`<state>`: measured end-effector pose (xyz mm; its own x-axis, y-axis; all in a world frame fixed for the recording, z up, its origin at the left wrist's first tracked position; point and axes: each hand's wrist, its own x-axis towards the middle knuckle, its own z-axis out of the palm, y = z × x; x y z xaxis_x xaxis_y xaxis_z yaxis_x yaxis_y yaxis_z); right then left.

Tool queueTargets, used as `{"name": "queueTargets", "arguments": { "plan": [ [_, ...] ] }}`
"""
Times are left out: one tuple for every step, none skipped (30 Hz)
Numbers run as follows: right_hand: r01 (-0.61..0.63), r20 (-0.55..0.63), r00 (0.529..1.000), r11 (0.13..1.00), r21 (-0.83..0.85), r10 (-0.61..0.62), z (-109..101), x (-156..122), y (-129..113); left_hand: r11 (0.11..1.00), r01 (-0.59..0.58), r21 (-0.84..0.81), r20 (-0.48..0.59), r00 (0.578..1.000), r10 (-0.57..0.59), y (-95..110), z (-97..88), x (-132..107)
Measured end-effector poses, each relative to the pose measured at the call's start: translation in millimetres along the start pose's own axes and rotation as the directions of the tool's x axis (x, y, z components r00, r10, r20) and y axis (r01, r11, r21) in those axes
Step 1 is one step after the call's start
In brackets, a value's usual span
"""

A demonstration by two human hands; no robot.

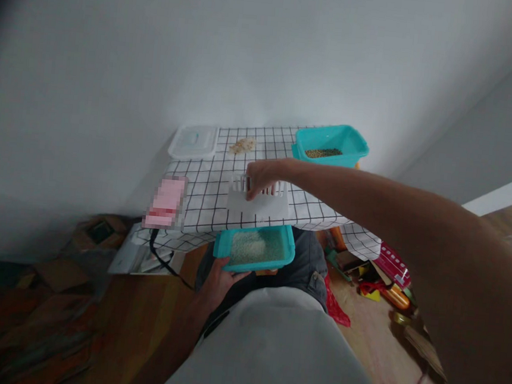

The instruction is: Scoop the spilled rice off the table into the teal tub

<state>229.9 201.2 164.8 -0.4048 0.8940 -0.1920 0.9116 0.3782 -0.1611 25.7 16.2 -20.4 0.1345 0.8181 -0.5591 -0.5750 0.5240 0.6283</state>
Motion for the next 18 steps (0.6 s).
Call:
{"name": "queueTargets", "arguments": {
  "plan": [
    [-0.016, -0.022, 1.000, 1.000, 0.001, 0.016, 0.9, -3.9, -0.5, 1.000, 0.005, 0.000, 0.001, 1.000, -0.005, -0.2, 0.1, 0.2],
    [-0.031, -0.035, 0.999, 1.000, 0.006, 0.031, 1.6, -6.8, -1.4, 1.000, 0.011, 0.001, 0.002, 1.000, -0.011, -0.5, 0.0, 0.7],
    [-0.046, -0.039, 0.998, 0.999, 0.014, 0.046, 2.1, -8.5, -2.8, 1.000, 0.018, 0.002, 0.004, 1.000, -0.018, -1.0, -0.3, 1.3],
    [-0.063, -0.037, 0.997, 0.998, 0.023, 0.064, 2.5, -8.9, -4.7, 1.000, 0.023, 0.002, 0.005, 1.000, -0.023, -1.6, -0.6, 2.0],
    [-0.080, -0.016, 0.997, 0.996, 0.036, 0.080, 2.7, -8.1, -6.9, 1.000, 0.024, 0.001, 0.007, 1.000, -0.024, -2.0, -0.8, 2.6],
    [-0.090, 0.031, 0.996, 0.994, 0.055, 0.088, 2.8, -6.3, -9.2, 1.000, 0.023, 0.000, 0.009, 1.000, -0.023, -2.3, -0.9, 3.0],
    [-0.091, 0.099, 0.992, 0.993, 0.081, 0.082, 2.9, -3.9, -11.5, 1.000, 0.018, -0.002, 0.010, 1.000, -0.018, -2.3, -0.8, 3.0],
    [-0.081, 0.178, 0.982, 0.990, 0.111, 0.060, 3.1, -1.4, -13.5, 1.000, 0.012, -0.004, 0.010, 1.000, -0.012, -2.1, -0.5, 2.7],
    [-0.063, 0.252, 0.968, 0.988, 0.144, 0.025, 3.4, 0.8, -15.1, 1.000, 0.006, -0.006, 0.011, 1.000, -0.006, -1.7, 0.1, 2.0],
    [-0.042, 0.307, 0.952, 0.985, 0.170, -0.012, 4.0, 2.3, -16.4, 1.000, 0.005, -0.007, 0.013, 1.000, -0.004, -1.1, 1.0, 1.1],
    [-0.022, 0.339, 0.940, 0.983, 0.184, -0.042, 4.9, 3.0, -17.3, 1.000, 0.004, -0.008, 0.014, 1.000, -0.004, -0.4, 2.0, -0.1],
    [-0.005, 0.350, 0.935, 0.983, 0.185, -0.060, 6.1, 2.9, -18.0, 1.000, 0.004, -0.008, 0.013, 1.000, -0.004, 0.3, 3.0, -1.1],
    [0.007, 0.354, 0.932, 0.984, 0.179, -0.072, 7.3, 2.2, -18.6, 1.000, 0.004, -0.008, 0.011, 1.000, -0.004, 1.0, 4.0, -2.0],
    [0.021, 0.359, 0.929, 0.984, 0.180, -0.085, 8.6, 1.3, -19.1, 1.000, 0.004, -0.007, 0.009, 1.000, -0.004, 1.5, 4.9, -2.5],
    [0.032, 0.364, 0.926, 0.981, 0.194, -0.103, 9.7, 0.5, -19.4, 1.000, 0.005, -0.006, 0.008, 1.000, -0.005, 1.8, 5.4, -2.7],
    [0.041, 0.368, 0.921, 0.973, 0.227, -0.125, 10.3, 0.2, -19.5, 1.000, 0.005, -0.005, 0.006, 1.000, -0.005, 1.9, 5.6, -2.4],
    [0.041, 0.369, 0.918, 0.961, 0.275, -0.144, 10.4, 0.7, -19.1, 1.000, 0.006, -0.005, 0.003, 1.000, -0.006, 1.7, 5.4, -1.9],
    [0.026, 0.362, 0.920, 0.944, 0.330, -0.152, 9.7, 2.1, -18.1, 1.000, 0.008, -0.004, -0.001, 1.000, -0.008, 1.1, 4.8, -1.1]
  ]
}}
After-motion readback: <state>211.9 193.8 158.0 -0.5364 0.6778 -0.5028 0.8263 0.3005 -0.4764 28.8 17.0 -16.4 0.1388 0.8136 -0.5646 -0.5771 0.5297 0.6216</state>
